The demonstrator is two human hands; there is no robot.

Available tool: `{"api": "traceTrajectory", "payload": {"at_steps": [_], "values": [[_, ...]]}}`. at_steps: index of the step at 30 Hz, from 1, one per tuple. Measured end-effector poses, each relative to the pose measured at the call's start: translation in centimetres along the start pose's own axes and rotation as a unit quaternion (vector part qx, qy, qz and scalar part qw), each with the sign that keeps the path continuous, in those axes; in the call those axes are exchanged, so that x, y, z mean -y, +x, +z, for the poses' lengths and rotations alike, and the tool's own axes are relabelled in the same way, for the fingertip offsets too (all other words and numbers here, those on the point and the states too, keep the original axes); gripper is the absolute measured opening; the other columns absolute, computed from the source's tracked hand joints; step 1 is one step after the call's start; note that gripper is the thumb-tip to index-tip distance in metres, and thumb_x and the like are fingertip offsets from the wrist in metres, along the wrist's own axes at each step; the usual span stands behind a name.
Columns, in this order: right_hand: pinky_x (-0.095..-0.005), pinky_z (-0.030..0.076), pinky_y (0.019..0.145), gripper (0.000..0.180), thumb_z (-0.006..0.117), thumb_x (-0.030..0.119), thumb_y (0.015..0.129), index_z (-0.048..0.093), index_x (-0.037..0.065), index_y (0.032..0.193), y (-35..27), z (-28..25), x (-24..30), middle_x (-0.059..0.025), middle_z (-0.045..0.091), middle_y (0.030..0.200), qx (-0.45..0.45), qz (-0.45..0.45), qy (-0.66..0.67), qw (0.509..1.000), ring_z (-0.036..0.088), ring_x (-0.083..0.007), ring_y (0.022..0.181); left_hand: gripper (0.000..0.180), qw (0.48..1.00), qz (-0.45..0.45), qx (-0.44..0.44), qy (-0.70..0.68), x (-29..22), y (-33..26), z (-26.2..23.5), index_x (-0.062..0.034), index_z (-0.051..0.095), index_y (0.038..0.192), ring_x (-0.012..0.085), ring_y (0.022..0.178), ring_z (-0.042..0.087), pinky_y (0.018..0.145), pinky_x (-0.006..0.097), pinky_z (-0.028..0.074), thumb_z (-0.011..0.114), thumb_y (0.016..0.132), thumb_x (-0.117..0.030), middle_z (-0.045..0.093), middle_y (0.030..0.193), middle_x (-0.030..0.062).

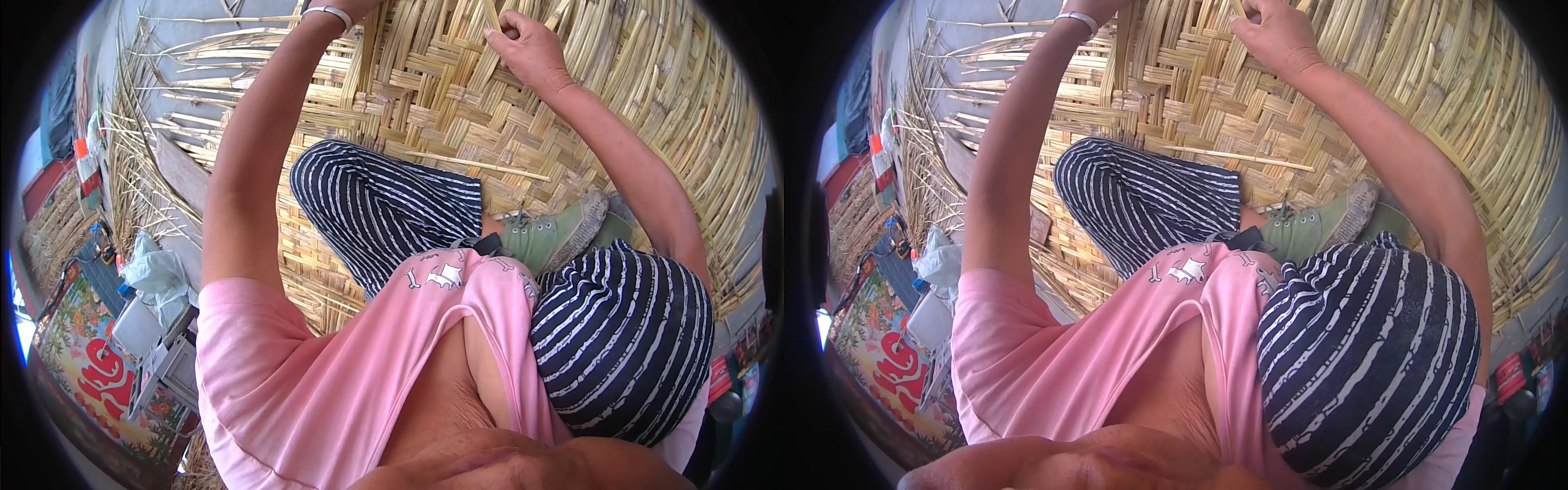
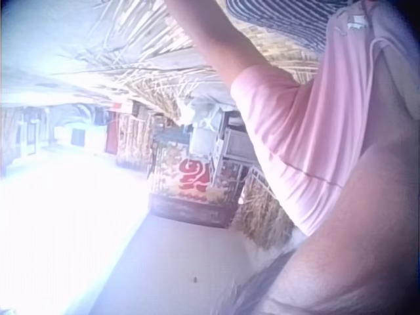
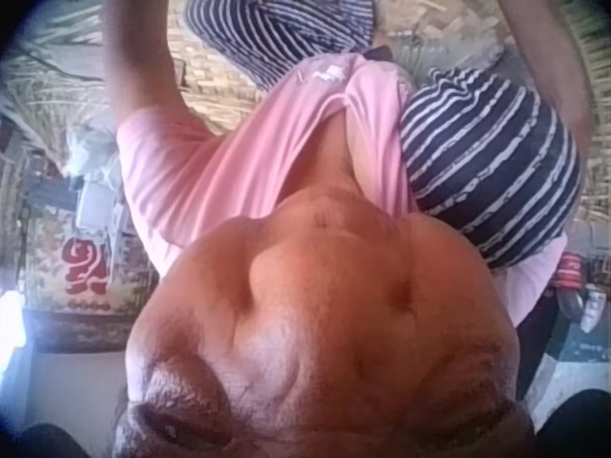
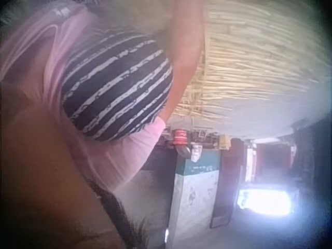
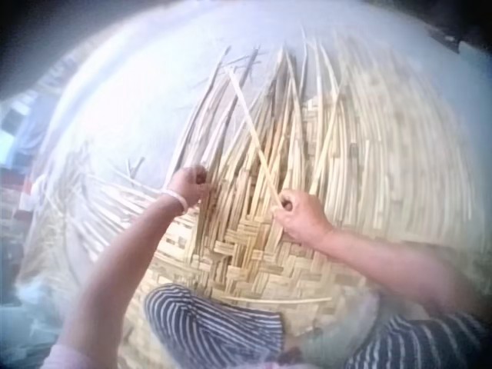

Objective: The person sits on the floor and weaves a large circular mat or basket base using dried palm fronds. They interlace the fronds by hand, periodically adjusting the position of the mat and their legs to continue the weaving process.

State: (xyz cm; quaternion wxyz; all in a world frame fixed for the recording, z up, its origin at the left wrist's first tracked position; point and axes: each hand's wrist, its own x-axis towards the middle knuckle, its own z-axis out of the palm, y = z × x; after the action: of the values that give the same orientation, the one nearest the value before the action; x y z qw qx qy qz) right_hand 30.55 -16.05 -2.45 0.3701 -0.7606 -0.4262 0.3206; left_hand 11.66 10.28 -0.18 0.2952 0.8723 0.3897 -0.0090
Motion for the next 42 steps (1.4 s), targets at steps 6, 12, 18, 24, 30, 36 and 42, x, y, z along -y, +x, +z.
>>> {"api": "traceTrajectory", "payload": {"at_steps": [6, 12, 18, 24, 30, 36, 42], "values": [[-0.0263, 0.056, 0.064, 0.026, 0.07, 0.031, 0.096, 0.071, 0.006, 0.103, -0.3, -0.3, 0.2, 0.0004, 0.07, 0.078, 0.001, 0.036, 0.034, 0.999, 0.065, -0.0064, 0.065, 0.021, 0.985, 0.066, -0.098, 0.122, -4.0, -1.3, 1.1, -0.0067, 0.073, 0.104, 0.0383, 0.092, 0.069, 0.086, 0.049, 0.055, 0.072, 0.091, -0.023, 0.073, 0.093, 0.0182], [-0.0239, 0.057, 0.063, 0.023, 0.07, 0.025, 0.097, 0.069, 0.003, 0.103, -0.9, 0.5, 1.3, -0.0008, 0.07, 0.081, -0.004, 0.031, 0.113, 0.993, 0.066, -0.006, 0.066, 0.026, 0.988, -0.003, 0.144, -0.06, 0.2, 5.7, 1.8, -0.0049, 0.069, 0.115, 0.0312, 0.092, 0.072, 0.081, 0.044, 0.058, 0.068, 0.095, -0.02, 0.073, 0.101, 0.0151], [-0.0236, 0.057, 0.061, 0.021, 0.07, 0.021, 0.097, 0.068, 0.002, 0.103, -1.3, 0.3, 0.4, -0.0013, 0.069, 0.08, -0.036, 0.045, 0.16, 0.985, 0.066, -0.0064, 0.067, 0.037, 0.87, -0.143, 0.184, -0.435, -7.7, 5.6, 0.0, -0.0038, 0.067, 0.115, 0.0202, 0.077, 0.067, 0.064, 0.035, 0.055, 0.073, 0.095, -0.035, 0.072, 0.092, 0.0087], [-0.0285, 0.059, 0.063, 0.023, 0.067, 0.02, 0.095, 0.066, 0.0, 0.106, -2.0, -0.5, 3.0, -0.0053, 0.071, 0.08, -0.026, 0.073, 0.154, 0.985, 0.07, -0.011, 0.068, 0.033, 0.914, -0.14, 0.325, -0.199, -9.5, 7.0, 0.1, -0.0082, 0.078, 0.086, 0.0117, 0.051, 0.052, 0.049, 0.032, 0.044, 0.083, 0.087, -0.041, 0.065, 0.064, 0.0008], [-0.0291, 0.06, 0.062, 0.024, 0.066, 0.018, 0.094, 0.064, -0.002, 0.106, -2.1, -0.8, 3.3, -0.0071, 0.071, 0.08, -0.041, 0.096, 0.188, 0.977, 0.072, -0.0128, 0.068, 0.022, 0.932, -0.086, 0.261, -0.238, -10.9, 5.3, 2.2, -0.0032, 0.076, 0.09, 0.0153, 0.054, 0.063, 0.049, 0.032, 0.048, 0.083, 0.084, -0.023, 0.072, 0.072, 0.0069], [-0.0294, 0.06, 0.065, 0.027, 0.066, 0.017, 0.092, 0.062, -0.004, 0.109, -1.8, -0.5, 3.4, -0.0086, 0.072, 0.083, -0.03, 0.109, 0.196, 0.974, 0.074, -0.0157, 0.069, 0.014, 0.925, -0.112, 0.176, -0.318, -10.5, 4.1, 3.0, -0.002, 0.075, 0.091, 0.0154, 0.052, 0.061, 0.044, 0.033, 0.044, 0.082, 0.082, -0.01, 0.071, 0.072, 0.0082], [-0.0305, 0.059, 0.066, 0.028, 0.064, 0.016, 0.092, 0.062, -0.004, 0.111, -0.9, 0.0, 2.0, -0.0107, 0.073, 0.087, -0.024, 0.123, 0.19, 0.974, 0.076, -0.0183, 0.072, 0.017, 0.929, -0.089, 0.196, -0.302, -10.2, 3.6, 1.1, -0.0029, 0.076, 0.091, 0.0139, 0.047, 0.054, 0.041, 0.031, 0.038, 0.077, 0.086, -0.019, 0.066, 0.066, 0.0056]]}}
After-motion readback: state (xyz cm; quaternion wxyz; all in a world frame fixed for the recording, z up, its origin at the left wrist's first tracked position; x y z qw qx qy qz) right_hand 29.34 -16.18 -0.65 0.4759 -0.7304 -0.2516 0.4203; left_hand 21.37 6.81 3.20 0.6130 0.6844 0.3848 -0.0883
